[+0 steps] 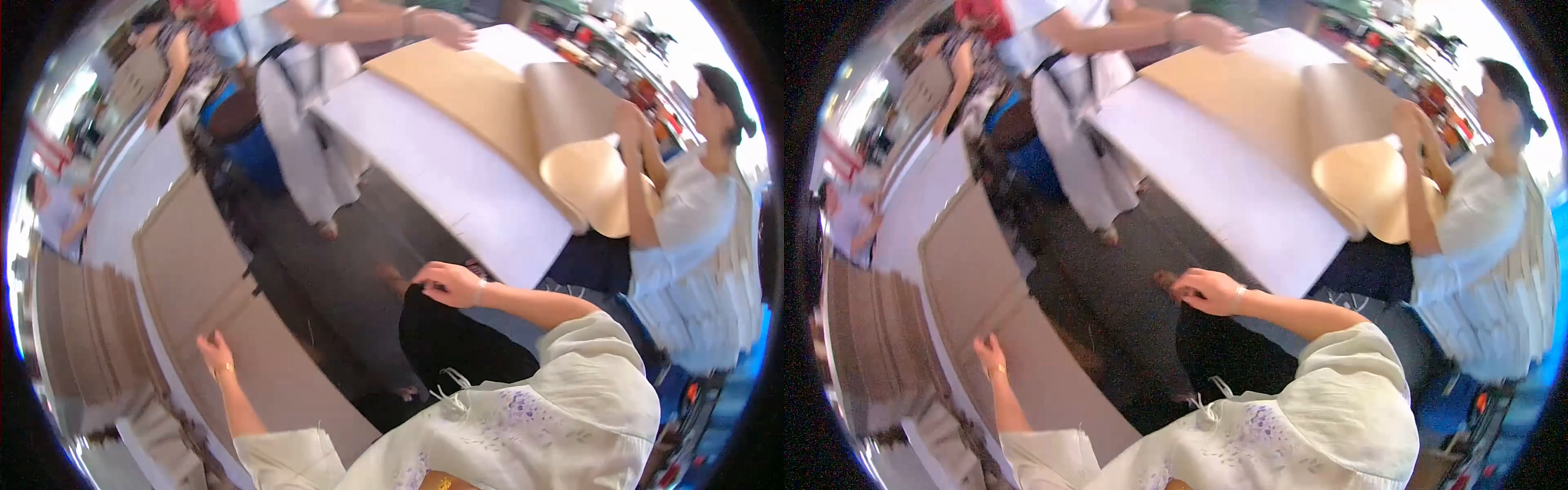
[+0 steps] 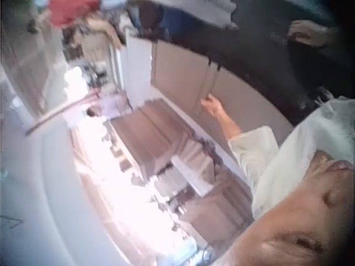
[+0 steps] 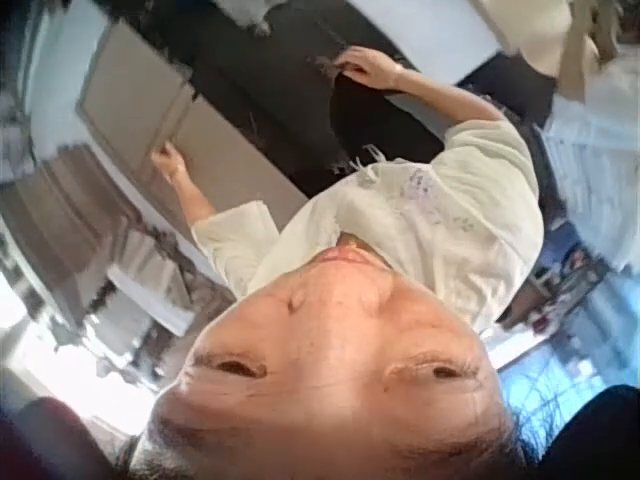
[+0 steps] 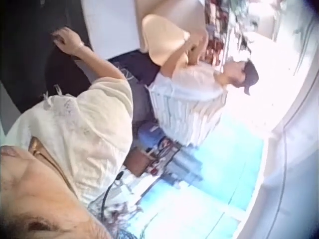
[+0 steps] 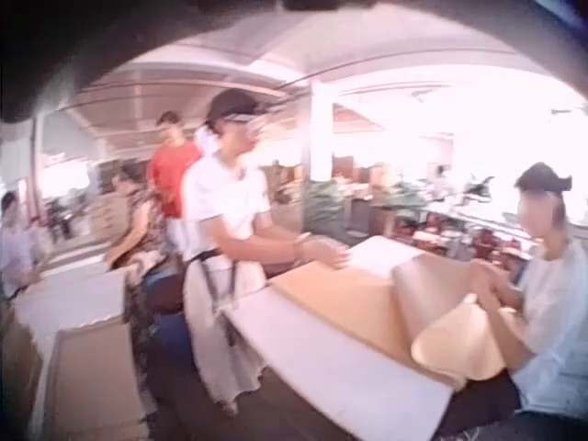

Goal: Workers in a factory setting collaborate to cover cardboard sheets with paper.

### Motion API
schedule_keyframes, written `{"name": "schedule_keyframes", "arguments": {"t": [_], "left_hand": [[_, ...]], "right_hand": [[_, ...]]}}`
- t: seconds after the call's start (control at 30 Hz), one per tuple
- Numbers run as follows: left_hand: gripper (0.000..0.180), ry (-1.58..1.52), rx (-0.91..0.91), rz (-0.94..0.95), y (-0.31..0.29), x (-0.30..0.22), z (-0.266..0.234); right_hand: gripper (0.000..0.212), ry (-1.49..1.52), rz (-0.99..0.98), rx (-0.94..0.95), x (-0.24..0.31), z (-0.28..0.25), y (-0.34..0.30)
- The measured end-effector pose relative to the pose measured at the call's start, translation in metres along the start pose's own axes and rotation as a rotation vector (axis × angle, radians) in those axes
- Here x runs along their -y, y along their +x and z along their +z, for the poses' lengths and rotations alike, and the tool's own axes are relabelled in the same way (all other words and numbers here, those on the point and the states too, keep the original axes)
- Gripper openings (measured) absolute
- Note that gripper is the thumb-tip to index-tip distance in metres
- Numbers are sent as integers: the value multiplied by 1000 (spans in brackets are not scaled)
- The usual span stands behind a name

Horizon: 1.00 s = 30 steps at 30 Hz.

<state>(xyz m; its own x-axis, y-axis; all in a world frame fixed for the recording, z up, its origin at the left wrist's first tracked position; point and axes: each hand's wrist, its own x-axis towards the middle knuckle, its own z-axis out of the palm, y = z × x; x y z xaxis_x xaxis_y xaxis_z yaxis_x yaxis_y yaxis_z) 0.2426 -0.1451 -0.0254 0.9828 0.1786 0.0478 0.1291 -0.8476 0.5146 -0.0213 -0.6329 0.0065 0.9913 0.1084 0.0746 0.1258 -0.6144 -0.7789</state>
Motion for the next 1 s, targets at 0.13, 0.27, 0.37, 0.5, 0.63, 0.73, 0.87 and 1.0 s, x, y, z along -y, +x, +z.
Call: {"name": "schedule_keyframes", "arguments": {"t": [0.13, 0.27, 0.37, 0.5, 0.63, 0.73, 0.87, 1.0], "left_hand": [[51, 132, -176, 221, -48, 3, 11], [56, 61, -252, 597, -130, -31, 8], [57, -61, -76, 752, -216, -105, -3], [52, -149, 95, 795, -310, -129, -9], [47, -252, 96, 665, -386, -110, 9], [43, -432, 114, 457, -427, -90, 35], [39, -497, 311, 265, -443, -76, 71], [37, -618, 479, 90, -432, -53, 126]], "right_hand": [[31, -240, 254, -366, -12, -54, -125], [47, -400, 294, -474, -10, -74, -166], [69, -567, 348, -354, -31, -71, -161], [72, -691, 244, -215, -30, -62, -122], [72, -705, 280, -106, -40, -56, -109], [70, -704, 259, -124, -36, -55, -111], [66, -625, 170, -209, -41, -58, -112], [63, -663, 170, -288, -44, -59, -119]]}}
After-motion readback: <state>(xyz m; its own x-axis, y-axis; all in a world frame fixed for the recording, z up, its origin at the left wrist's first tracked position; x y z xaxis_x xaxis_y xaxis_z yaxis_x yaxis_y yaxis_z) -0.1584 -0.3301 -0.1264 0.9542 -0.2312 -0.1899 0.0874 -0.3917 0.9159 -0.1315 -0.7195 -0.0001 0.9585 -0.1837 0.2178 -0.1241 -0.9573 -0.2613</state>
